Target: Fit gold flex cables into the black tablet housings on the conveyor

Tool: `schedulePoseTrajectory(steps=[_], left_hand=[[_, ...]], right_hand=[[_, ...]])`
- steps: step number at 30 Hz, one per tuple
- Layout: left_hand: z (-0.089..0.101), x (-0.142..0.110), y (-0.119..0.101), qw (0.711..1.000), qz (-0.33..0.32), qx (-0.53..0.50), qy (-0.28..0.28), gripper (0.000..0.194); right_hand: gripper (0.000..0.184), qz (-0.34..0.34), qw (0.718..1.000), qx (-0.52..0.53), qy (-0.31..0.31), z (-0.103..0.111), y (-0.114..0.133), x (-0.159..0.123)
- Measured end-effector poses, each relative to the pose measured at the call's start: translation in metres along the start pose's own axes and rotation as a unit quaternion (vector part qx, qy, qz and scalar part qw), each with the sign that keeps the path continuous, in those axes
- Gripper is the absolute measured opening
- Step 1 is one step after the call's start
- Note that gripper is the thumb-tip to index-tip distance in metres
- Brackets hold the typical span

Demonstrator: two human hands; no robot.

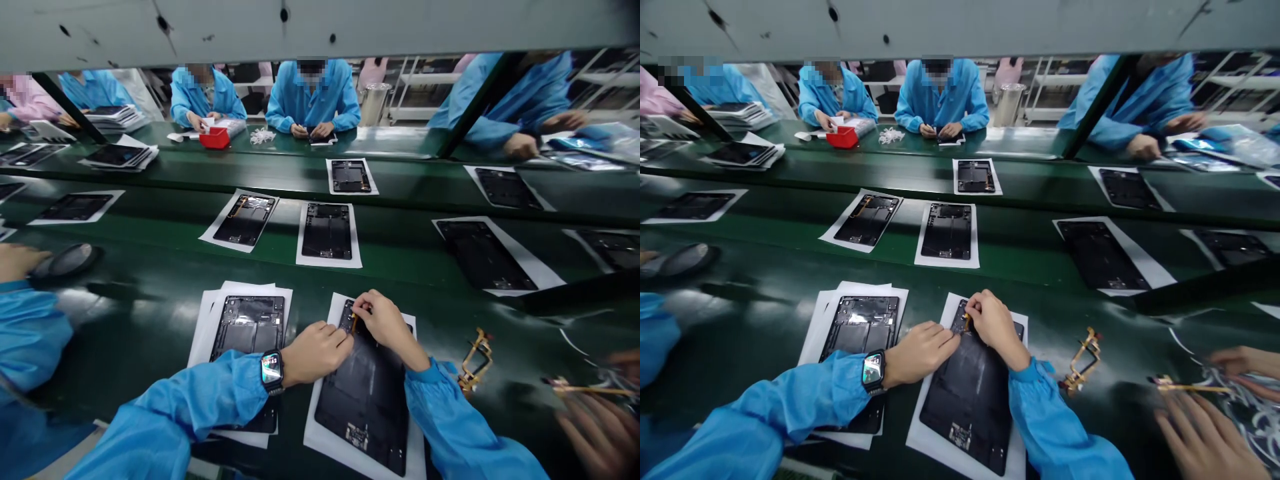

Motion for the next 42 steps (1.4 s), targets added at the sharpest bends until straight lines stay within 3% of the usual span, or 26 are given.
schedulePoseTrajectory(steps=[13, 20, 27, 33, 37, 42], left_hand=[[0.004, 0.000, 0.000, 1.000, -0.014, 0.000, -0.024, 0.015], [0.003, 0.000, 0.001, 1.000, -0.011, 0.005, 0.003, 0.013], [-0.004, -0.006, -0.001, 1.000, -0.010, -0.007, 0.011, 0.011], [-0.013, -0.010, -0.001, 0.998, -0.023, -0.029, -0.049, 0.019], [-0.019, -0.011, -0.002, 0.997, -0.046, -0.025, -0.051, 0.022], [-0.020, -0.011, -0.004, 0.998, -0.060, -0.022, -0.024, 0.022]], right_hand=[[0.011, -0.064, 0.996, 0.015, 0.067, 0.012, 0.000, 0.032], [0.020, -0.099, 0.993, -0.058, 0.040, 0.016, 0.009, 0.026], [0.021, -0.012, 0.986, -0.169, 0.007, 0.010, 0.013, 0.000], [0.018, 0.041, 0.977, -0.206, -0.038, 0.005, 0.011, -0.006], [0.016, 0.051, 0.969, -0.230, -0.077, 0.001, 0.008, -0.010], [0.020, 0.015, 0.978, -0.192, -0.080, 0.003, 0.001, -0.015]])
Point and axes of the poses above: each hand's wrist, its own x-axis towards the middle knuckle, its own z-axis out of the back of the hand, y = z × x, the point moved 1 cm from there along x, towards the middle knuckle, and after that the axes turned 1 degree about -x, right-handed, at the moved point
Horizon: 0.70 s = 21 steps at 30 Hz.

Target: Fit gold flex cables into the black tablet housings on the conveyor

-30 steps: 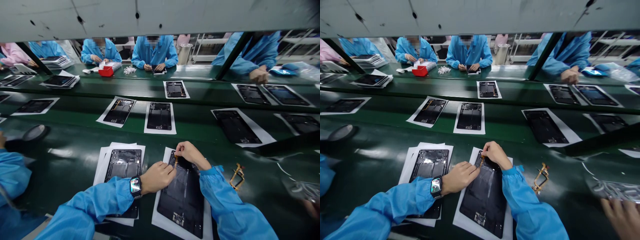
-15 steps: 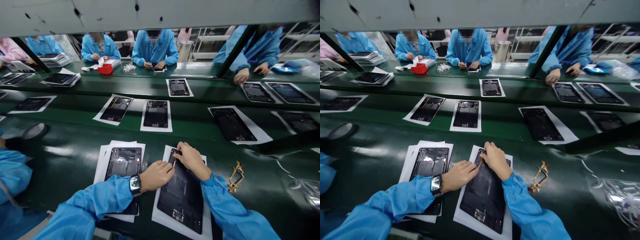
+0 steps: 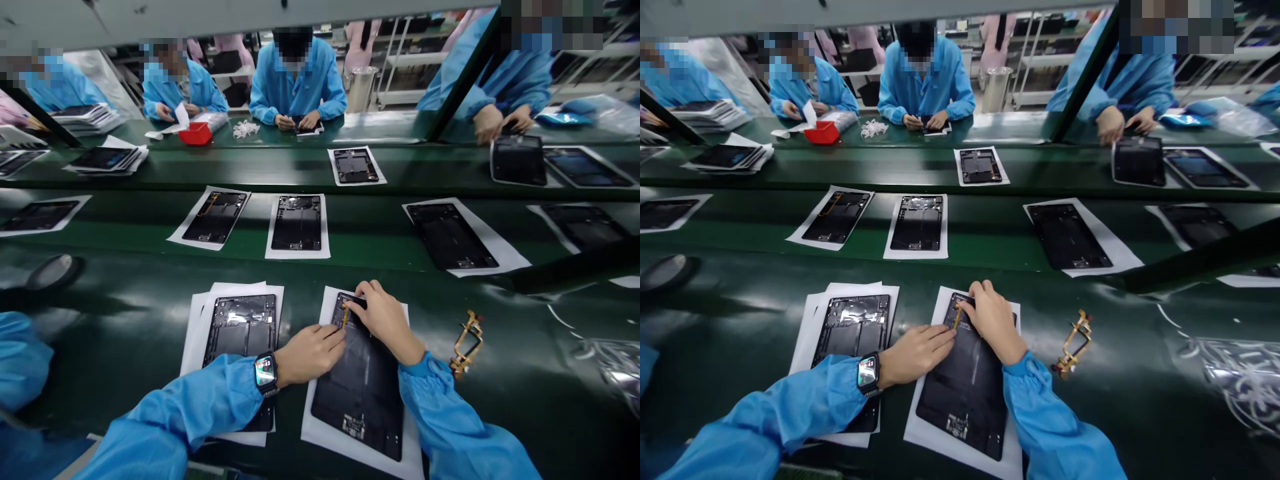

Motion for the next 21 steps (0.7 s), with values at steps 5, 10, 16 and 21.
schedulePoseTrajectory(steps=[5, 10, 16, 21], left_hand=[[0.0047, 0.0026, -0.0009, 1.000, -0.010, 0.004, -0.006, 0.024], [0.0062, 0.0034, -0.0011, 1.000, -0.015, 0.005, -0.014, 0.025], [0.0054, 0.0038, -0.0008, 1.000, -0.016, 0.007, -0.021, 0.022], [0.0028, 0.0027, -0.0008, 1.000, -0.017, 0.005, -0.005, 0.021]], right_hand=[[0.020, -0.023, 0.999, 0.034, 0.015, -0.0009, -0.0048, 0.0028], [0.022, -0.023, 0.998, 0.049, 0.019, -0.0035, -0.0071, 0.0051], [0.022, -0.023, 0.998, 0.059, 0.021, -0.0017, -0.0071, 0.0051], [0.022, -0.028, 0.998, 0.051, 0.024, -0.0009, -0.0054, 0.0056]])
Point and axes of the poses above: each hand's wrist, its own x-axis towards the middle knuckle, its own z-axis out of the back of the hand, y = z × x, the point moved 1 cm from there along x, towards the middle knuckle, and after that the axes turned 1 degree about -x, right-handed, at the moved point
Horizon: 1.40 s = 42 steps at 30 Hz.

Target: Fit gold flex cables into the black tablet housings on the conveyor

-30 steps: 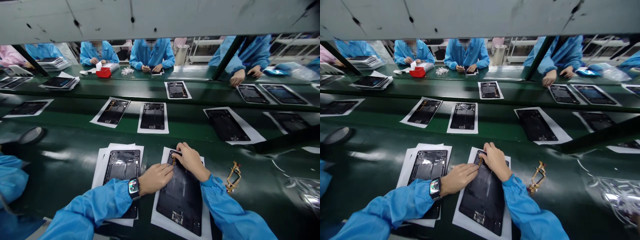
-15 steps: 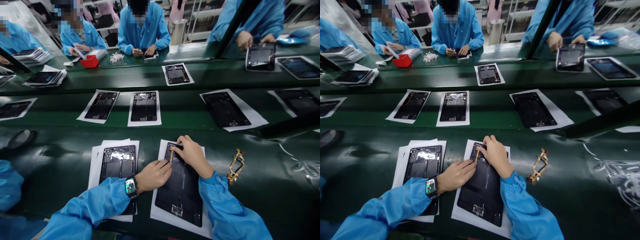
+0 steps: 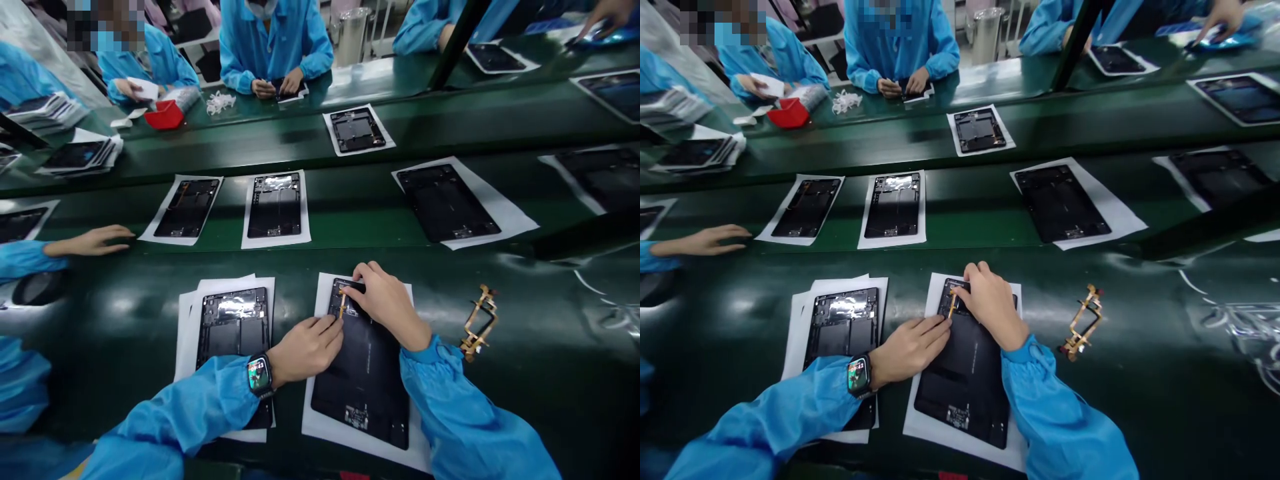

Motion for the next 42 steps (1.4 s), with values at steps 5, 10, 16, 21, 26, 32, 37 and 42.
schedulePoseTrajectory(steps=[5, 10, 16, 21, 26, 32, 37, 42], left_hand=[[0.000, 0.000, 0.002, 1.000, 0.009, -0.027, 0.010, 0.020], [0.006, 0.003, 0.012, 0.991, 0.058, -0.119, 0.026, 0.026], [0.017, 0.003, 0.021, 0.989, 0.029, -0.102, 0.107, 0.028], [0.026, -0.003, 0.016, 0.986, 0.003, -0.107, 0.130, 0.036], [0.027, -0.004, 0.011, 0.985, 0.026, -0.111, 0.130, 0.041], [0.036, -0.021, 0.015, 0.976, 0.035, -0.198, 0.084, 0.029], [0.050, -0.042, 0.000, 0.969, 0.102, -0.204, 0.095, 0.037], [0.047, -0.048, -0.014, 0.966, 0.130, -0.204, 0.094, 0.039]], right_hand=[[0.017, -0.012, 1.000, 0.004, 0.000, 0.002, 0.001, -0.002], [0.027, 0.023, 0.991, 0.130, -0.006, 0.018, -0.003, -0.017], [0.019, 0.029, 0.969, 0.234, 0.077, 0.035, -0.007, -0.056], [0.026, -0.038, 0.961, 0.264, 0.066, 0.029, -0.010, -0.091], [0.019, 0.006, 0.966, 0.258, 0.035, 0.022, 0.005, -0.103], [0.018, 0.074, 0.987, 0.136, 0.039, 0.013, 0.031, -0.098], [0.019, 0.143, 0.987, -0.011, 0.077, 0.008, 0.051, -0.091], [0.021, 0.179, 0.978, -0.060, 0.087, 0.004, 0.064, -0.087]])
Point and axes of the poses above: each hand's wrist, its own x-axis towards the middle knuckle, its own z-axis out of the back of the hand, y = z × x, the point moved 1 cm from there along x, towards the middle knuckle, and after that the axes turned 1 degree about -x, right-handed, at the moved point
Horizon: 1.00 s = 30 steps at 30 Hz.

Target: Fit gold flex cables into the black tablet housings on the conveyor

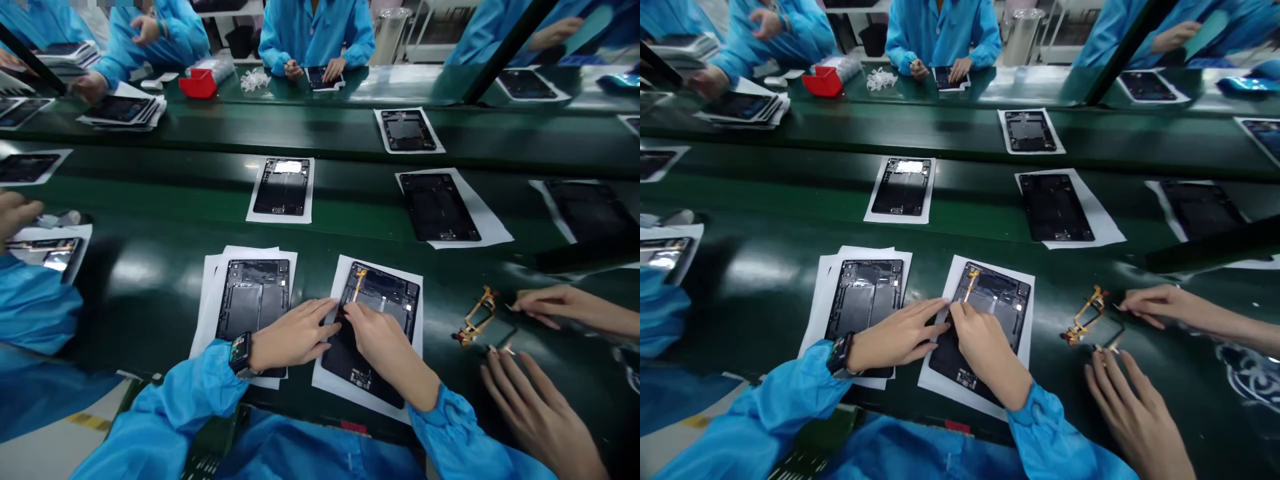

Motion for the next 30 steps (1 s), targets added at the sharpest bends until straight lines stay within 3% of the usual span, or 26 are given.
schedulePoseTrajectory(steps=[4, 7, 14, 22, 26, 30], left_hand=[[-0.009, -0.001, 0.001, 1.000, 0.007, 0.014, -0.002, 0.040], [-0.012, -0.002, 0.002, 1.000, 0.002, 0.021, 0.000, 0.040], [-0.011, -0.004, 0.001, 0.999, 0.007, 0.032, -0.031, 0.038], [-0.010, -0.003, 0.001, 0.999, 0.004, 0.032, -0.014, 0.037], [-0.010, -0.002, 0.001, 0.999, 0.006, 0.036, 0.000, 0.038], [-0.011, -0.003, 0.001, 0.999, 0.007, 0.042, -0.007, 0.038]], right_hand=[[0.022, -0.003, 0.999, 0.023, -0.040, -0.009, 0.001, -0.004], [0.021, -0.021, 0.991, 0.096, -0.091, -0.015, -0.004, -0.009], [0.020, -0.057, 0.968, 0.207, -0.128, -0.014, -0.013, -0.018], [0.021, -0.044, 0.985, 0.126, -0.106, -0.016, -0.003, -0.008], [0.018, -0.021, 0.998, 0.038, -0.047, -0.005, 0.005, 0.005], [0.015, -0.025, 0.999, 0.022, -0.002, 0.007, 0.001, 0.008]])
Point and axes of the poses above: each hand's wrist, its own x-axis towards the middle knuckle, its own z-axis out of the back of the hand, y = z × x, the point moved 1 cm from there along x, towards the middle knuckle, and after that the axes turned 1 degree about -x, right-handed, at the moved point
